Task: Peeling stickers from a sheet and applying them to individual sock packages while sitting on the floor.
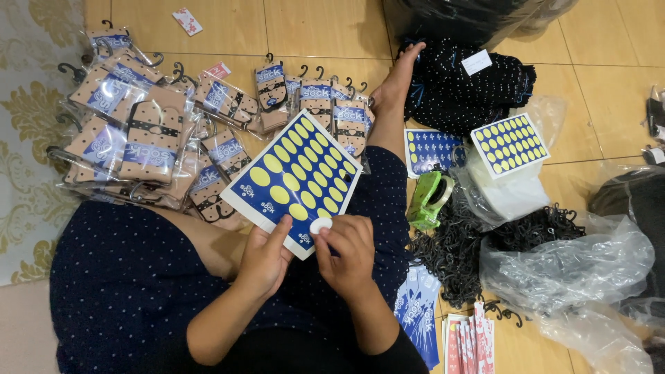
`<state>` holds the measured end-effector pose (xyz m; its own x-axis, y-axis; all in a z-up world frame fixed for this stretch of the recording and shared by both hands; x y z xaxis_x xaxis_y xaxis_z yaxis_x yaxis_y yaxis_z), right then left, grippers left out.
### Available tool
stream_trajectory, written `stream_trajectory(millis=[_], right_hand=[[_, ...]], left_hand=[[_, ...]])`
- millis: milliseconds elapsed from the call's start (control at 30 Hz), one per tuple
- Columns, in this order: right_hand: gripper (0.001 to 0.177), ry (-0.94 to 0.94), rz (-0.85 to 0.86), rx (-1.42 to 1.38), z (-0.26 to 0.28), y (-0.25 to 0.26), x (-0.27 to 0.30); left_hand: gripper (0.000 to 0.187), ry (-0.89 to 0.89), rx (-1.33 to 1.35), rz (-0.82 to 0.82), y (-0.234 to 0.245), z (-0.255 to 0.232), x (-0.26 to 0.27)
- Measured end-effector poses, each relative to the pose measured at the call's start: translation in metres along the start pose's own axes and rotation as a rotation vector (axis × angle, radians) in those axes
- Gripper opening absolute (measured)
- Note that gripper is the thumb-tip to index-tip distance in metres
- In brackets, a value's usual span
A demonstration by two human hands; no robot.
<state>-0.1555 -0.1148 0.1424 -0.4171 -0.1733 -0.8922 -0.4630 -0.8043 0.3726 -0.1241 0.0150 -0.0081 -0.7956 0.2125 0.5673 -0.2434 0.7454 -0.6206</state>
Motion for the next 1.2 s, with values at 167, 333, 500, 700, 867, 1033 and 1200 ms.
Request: stream_trajectory(millis=[167, 333, 500, 700, 867, 1033, 1200], right_hand=[[0.045, -0.082, -0.016, -0.077, -0.010, -0.001, 0.008], [0.032, 0.123, -0.009, 0.053, 0.007, -0.001, -0.001], [0.022, 0.276, -0.028, 0.233, 0.025, -0.001, -0.007], [0.022, 0.196, 0.089, 0.115, 0.013, -0.017, 0.010], [0.048, -0.001, -0.089, -0.131, -0.001, -0.007, 0.018], [0.073, -0.106, -0.065, -0.132, -0.011, -0.025, 0.034], [0.080, -0.235, -0.073, -0.291, -0.025, -0.028, 0.037]], left_hand=[[0.042, 0.026, 0.004, -0.023, -0.004, 0.000, 0.002], [0.046, 0.027, -0.017, -0.056, 0.002, 0.006, -0.002], [0.046, 0.032, -0.005, -0.120, -0.003, -0.003, 0.005], [0.040, 0.046, 0.068, -0.211, -0.002, -0.007, 0.005], [0.038, 0.065, 0.087, -0.225, 0.008, 0.006, -0.004], [0.040, 0.036, 0.083, -0.190, 0.000, 0.005, 0.001], [0.046, -0.003, -0.012, -0.140, -0.002, 0.002, -0.001]])
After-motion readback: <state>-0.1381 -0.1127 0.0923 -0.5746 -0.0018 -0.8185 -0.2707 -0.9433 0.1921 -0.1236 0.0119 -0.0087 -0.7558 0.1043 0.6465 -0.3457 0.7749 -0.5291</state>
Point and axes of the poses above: each hand's wrist, its own x-axis away from the middle knuckle, its own y-axis out of the back of the hand, z = x × y, the point moved 10 cm from there along -x, towards the middle knuckle, and after that the axes turned 13 degrees about y, right-handed, at the moved point
